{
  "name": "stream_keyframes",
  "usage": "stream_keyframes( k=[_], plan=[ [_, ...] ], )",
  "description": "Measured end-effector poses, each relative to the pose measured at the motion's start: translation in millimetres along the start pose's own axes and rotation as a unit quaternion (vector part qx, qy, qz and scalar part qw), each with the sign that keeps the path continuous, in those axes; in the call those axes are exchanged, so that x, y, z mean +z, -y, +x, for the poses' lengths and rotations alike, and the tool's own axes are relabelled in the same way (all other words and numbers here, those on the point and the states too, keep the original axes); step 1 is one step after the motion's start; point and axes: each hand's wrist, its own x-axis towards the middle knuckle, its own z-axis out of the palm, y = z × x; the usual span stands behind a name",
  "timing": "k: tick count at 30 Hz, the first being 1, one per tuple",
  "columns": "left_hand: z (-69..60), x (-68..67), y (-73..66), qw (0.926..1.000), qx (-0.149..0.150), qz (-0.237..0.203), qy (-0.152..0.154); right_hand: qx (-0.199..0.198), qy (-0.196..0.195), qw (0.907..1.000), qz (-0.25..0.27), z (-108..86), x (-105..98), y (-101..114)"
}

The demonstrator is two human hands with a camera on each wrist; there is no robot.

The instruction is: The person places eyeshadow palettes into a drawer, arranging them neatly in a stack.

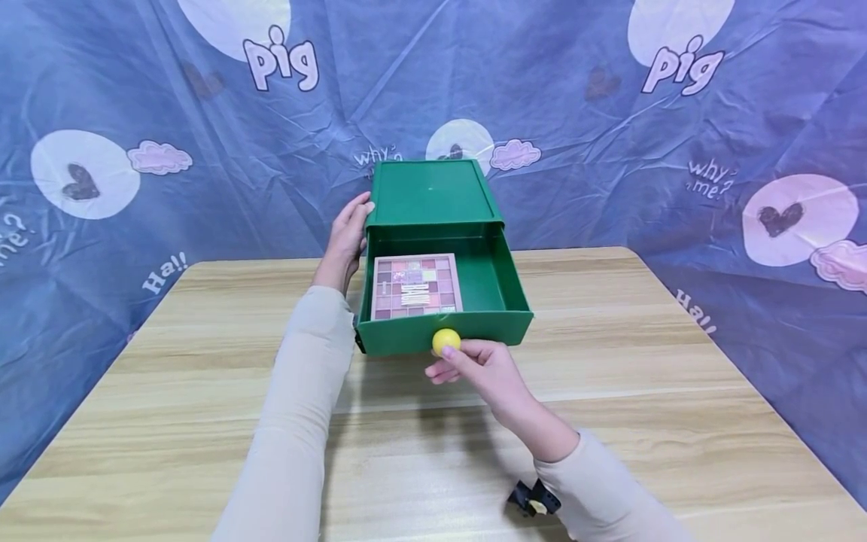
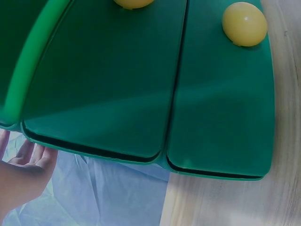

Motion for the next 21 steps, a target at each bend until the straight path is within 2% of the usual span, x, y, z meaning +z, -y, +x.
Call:
stream_keyframes(
  k=[6, 12, 21],
  plan=[
    [0.5, 1.4, -1.9, 0.9999, -0.003, -0.012, 0.006, -0.003, -0.027, 0.9996, 0.004, 7.1, 0.9, 0.5],
    [0.1, 1.4, -1.8, 0.9999, -0.013, -0.003, 0.010, -0.008, -0.049, 0.9987, 0.012, 19.8, -0.7, 0.5],
    [0.2, 0.8, -2.2, 0.9997, -0.012, -0.021, 0.008, -0.010, -0.053, 0.9985, 0.008, 45.6, -5.2, 3.2]
  ],
)
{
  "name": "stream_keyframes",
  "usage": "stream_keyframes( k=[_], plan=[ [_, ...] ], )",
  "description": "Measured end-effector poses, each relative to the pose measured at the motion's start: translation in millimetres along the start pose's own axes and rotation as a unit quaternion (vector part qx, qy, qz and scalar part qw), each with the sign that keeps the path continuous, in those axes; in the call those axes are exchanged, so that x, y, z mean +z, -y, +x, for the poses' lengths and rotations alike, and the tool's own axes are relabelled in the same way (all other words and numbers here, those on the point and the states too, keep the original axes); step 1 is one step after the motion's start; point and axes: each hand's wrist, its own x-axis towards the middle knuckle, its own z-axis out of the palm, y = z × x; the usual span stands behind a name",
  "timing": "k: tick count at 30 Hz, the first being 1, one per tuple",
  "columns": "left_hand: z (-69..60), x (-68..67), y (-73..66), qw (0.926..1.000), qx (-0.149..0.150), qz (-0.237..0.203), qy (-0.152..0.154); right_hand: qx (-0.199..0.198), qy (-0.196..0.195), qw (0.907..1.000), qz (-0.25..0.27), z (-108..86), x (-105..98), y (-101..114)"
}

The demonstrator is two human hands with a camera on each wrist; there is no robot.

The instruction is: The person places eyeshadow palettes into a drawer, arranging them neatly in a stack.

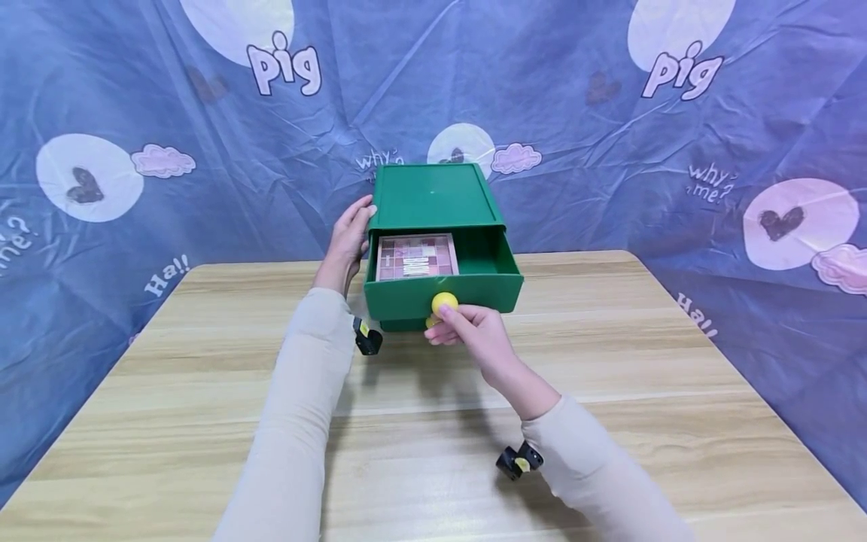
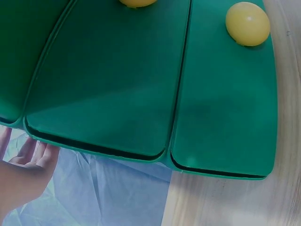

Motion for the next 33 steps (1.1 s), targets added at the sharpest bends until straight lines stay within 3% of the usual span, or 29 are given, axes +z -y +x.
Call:
stream_keyframes(
  k=[11, 15, 18, 22, 24, 33],
  plan=[
    [-1.1, -1.8, -2.7, 1.0000, -0.007, 0.001, 0.000, 0.000, -0.006, 1.0000, -0.003, 36.0, -5.0, -5.6],
    [-1.1, -2.3, -1.8, 0.9998, -0.009, 0.018, -0.002, -0.014, 0.004, 0.9999, 0.008, 79.9, -26.8, -63.9],
    [-1.5, -2.4, -2.0, 0.9998, -0.008, 0.020, -0.001, 0.000, -0.001, 1.0000, 0.004, 102.8, -34.6, -82.0],
    [-2.1, -2.6, -2.6, 0.9999, -0.006, 0.011, 0.005, 0.027, -0.021, 0.9994, -0.003, 98.3, -24.8, -55.9],
    [-2.4, -2.7, -2.5, 0.9999, -0.005, 0.010, 0.008, 0.024, -0.023, 0.9994, 0.003, 102.7, -25.4, -60.7],
    [-1.7, -0.8, -1.2, 1.0000, -0.007, -0.003, 0.001, 0.033, -0.043, 0.9985, -0.008, 85.4, -8.9, -14.1]
  ],
)
